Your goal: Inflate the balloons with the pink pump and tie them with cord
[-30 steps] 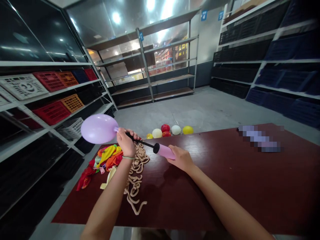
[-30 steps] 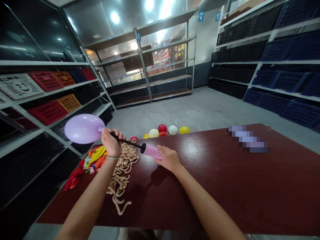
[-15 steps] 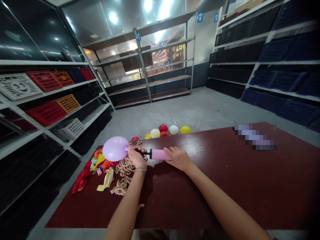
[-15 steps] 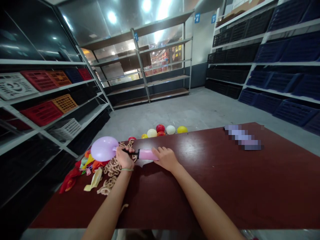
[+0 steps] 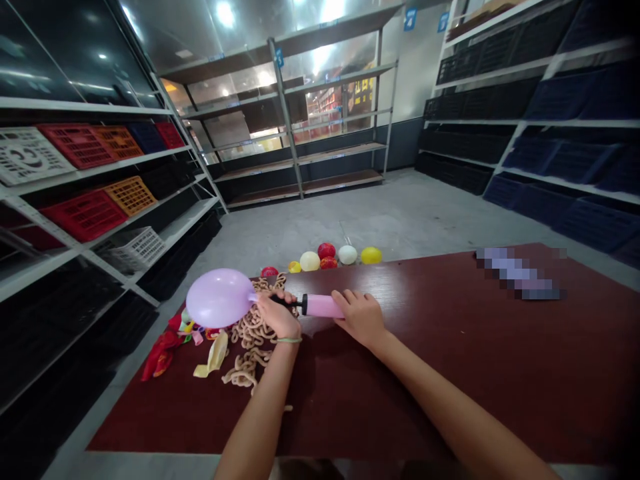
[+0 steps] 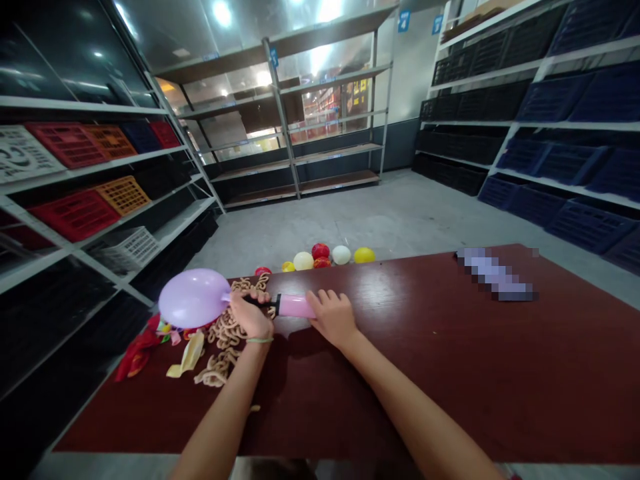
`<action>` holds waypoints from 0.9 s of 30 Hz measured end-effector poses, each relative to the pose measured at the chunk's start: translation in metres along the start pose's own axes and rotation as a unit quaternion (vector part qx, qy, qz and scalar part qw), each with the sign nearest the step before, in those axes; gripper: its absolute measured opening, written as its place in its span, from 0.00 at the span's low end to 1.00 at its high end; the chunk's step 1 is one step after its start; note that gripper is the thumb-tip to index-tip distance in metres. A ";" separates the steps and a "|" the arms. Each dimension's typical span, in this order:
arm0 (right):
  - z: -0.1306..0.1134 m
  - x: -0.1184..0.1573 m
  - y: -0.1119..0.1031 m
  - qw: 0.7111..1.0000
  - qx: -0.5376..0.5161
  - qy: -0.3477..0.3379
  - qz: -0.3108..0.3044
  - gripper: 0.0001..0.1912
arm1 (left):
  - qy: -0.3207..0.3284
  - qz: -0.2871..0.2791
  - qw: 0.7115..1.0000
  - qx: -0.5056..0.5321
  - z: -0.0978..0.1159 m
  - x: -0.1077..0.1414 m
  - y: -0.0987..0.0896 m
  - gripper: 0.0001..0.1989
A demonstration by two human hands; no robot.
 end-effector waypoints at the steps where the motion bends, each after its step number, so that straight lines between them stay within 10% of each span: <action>1: -0.005 0.000 0.000 1.000 -0.003 -0.002 0.002 0.25 | -0.006 0.000 1.000 -0.001 -0.004 0.005 0.002 0.08; 14: 0.056 -0.003 -0.012 0.998 0.030 0.053 0.009 0.24 | 0.006 0.091 0.995 0.034 0.035 -0.021 -0.023 0.10; 27: -0.014 0.001 -0.001 0.999 -0.015 -0.025 -0.021 0.27 | -0.028 0.015 0.999 0.003 0.002 0.005 -0.001 0.13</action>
Point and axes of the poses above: each hand's wrist, its own x-axis away from the middle knuckle, its own y-axis out of the palm, z = x × y, the point moved 10 cm from there along -x, towards the middle knuckle, and after that the axes turned 2 degrees about -x, right-handed, at the moved point
